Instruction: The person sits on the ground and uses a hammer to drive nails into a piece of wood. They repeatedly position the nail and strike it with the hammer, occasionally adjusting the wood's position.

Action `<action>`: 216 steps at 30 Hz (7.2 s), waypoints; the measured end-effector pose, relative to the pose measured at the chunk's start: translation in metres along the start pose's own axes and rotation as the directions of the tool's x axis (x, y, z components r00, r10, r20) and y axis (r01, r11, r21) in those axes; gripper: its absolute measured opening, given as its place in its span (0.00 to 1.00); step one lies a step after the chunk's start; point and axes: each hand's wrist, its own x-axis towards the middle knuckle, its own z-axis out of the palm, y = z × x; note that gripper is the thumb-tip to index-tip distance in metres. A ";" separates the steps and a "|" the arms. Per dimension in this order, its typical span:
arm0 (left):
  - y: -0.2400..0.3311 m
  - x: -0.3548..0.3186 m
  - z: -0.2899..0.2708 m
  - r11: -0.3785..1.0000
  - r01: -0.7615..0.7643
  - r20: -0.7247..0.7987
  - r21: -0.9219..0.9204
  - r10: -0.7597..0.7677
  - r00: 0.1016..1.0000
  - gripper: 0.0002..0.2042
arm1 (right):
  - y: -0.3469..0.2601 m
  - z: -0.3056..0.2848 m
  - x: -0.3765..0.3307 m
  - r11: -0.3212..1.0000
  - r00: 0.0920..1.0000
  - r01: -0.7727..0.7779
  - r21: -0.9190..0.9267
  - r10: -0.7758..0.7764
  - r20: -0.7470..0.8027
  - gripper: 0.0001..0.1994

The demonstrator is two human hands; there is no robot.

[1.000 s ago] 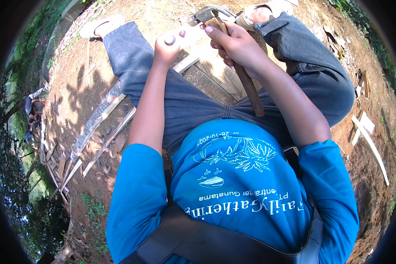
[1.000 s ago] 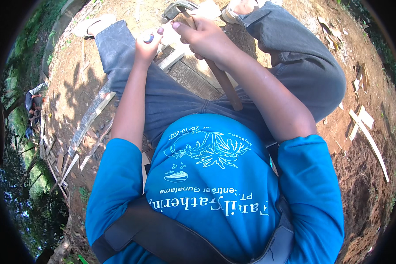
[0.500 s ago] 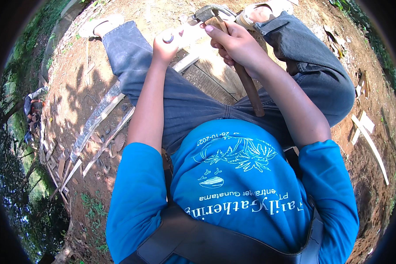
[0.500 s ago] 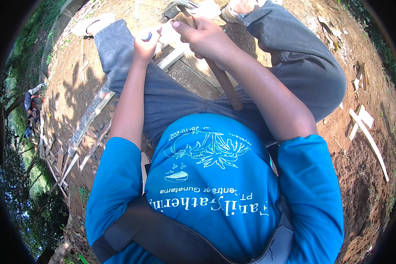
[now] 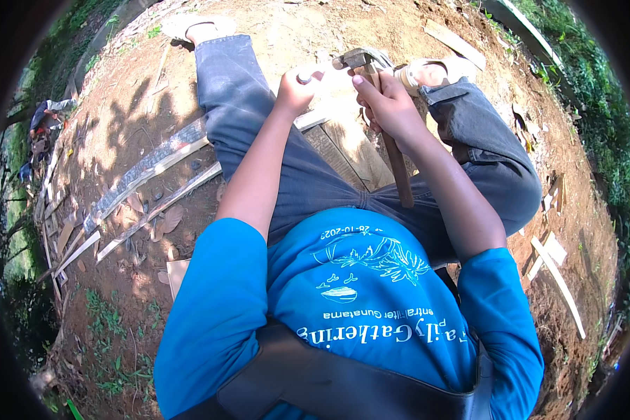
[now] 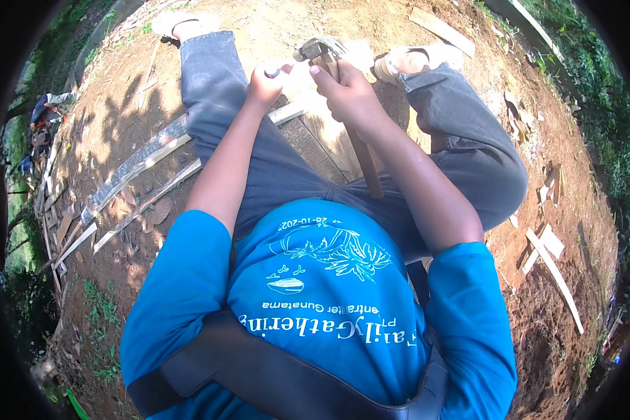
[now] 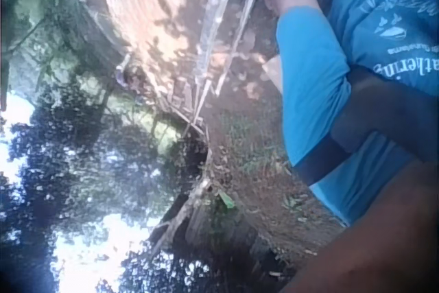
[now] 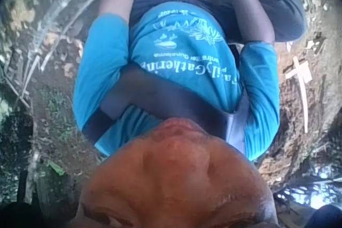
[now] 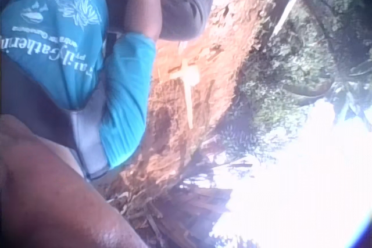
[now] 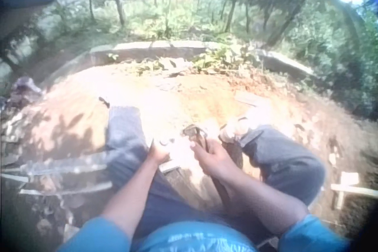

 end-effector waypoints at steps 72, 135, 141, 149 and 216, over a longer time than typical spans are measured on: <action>0.126 -0.053 -0.157 0.579 0.200 -0.468 0.790 0.359 0.807 0.15 | 0.140 -0.043 0.073 0.638 0.991 -0.108 -0.762 0.129 -0.033 0.29; -0.001 0.017 -0.151 0.169 0.038 -0.013 0.985 -0.151 0.988 0.32 | 0.137 -0.095 0.260 0.675 0.909 -0.404 -0.618 0.371 -0.190 0.58; -0.069 0.036 -0.060 -0.027 -0.060 0.040 0.998 -0.491 0.870 0.49 | 0.137 -0.093 0.264 0.702 0.910 -0.397 -0.592 0.383 -0.157 0.58; -0.119 0.029 -0.054 0.053 0.030 -0.013 0.998 -0.294 0.956 0.54 | 0.155 -0.094 0.273 0.690 0.886 -0.443 -0.573 0.435 -0.161 0.60; -0.103 0.023 -0.053 0.193 0.088 0.040 0.977 -0.574 0.818 0.44 | 0.117 -0.084 0.251 0.524 0.873 -0.481 -0.703 0.364 -0.325 0.74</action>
